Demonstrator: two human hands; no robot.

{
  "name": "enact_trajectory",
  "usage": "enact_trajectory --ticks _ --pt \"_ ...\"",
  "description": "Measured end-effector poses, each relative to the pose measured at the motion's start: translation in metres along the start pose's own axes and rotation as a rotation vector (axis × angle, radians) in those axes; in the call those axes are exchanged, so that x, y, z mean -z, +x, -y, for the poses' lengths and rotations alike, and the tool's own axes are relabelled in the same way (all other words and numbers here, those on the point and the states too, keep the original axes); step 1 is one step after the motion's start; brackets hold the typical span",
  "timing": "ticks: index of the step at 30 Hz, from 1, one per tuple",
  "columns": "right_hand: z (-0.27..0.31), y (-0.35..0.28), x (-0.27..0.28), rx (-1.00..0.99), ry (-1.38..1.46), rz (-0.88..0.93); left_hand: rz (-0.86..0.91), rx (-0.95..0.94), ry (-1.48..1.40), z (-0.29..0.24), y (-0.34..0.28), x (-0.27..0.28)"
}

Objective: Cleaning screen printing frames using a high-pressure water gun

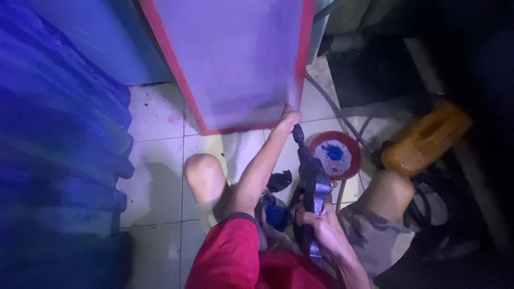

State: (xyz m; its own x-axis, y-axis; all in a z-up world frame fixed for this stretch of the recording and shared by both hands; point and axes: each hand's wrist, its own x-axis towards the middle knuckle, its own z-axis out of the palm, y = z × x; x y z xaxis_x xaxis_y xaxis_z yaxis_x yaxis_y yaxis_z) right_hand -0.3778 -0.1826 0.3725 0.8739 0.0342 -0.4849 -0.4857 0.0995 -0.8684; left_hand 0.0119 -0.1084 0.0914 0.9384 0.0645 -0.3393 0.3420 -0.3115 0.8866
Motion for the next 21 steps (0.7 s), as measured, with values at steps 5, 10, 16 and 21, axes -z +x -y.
enact_trajectory --ticks 5,10,16,21 --pt "0.021 -0.006 -0.009 0.018 -0.082 -0.029 -0.017 -0.05 -0.012 -0.02 0.016 0.016" --pt "0.03 -0.008 -0.012 -0.014 -0.138 -0.056 -0.059 -0.274 -0.119 -0.06 0.017 0.033" --pt "0.036 -0.005 -0.014 0.048 -0.03 0.005 -0.038 -0.277 -0.156 -0.091 0.016 0.054" --pt "0.028 -0.005 -0.019 0.11 0.06 0.044 0.039 -0.287 -0.407 -0.047 0.03 0.045"
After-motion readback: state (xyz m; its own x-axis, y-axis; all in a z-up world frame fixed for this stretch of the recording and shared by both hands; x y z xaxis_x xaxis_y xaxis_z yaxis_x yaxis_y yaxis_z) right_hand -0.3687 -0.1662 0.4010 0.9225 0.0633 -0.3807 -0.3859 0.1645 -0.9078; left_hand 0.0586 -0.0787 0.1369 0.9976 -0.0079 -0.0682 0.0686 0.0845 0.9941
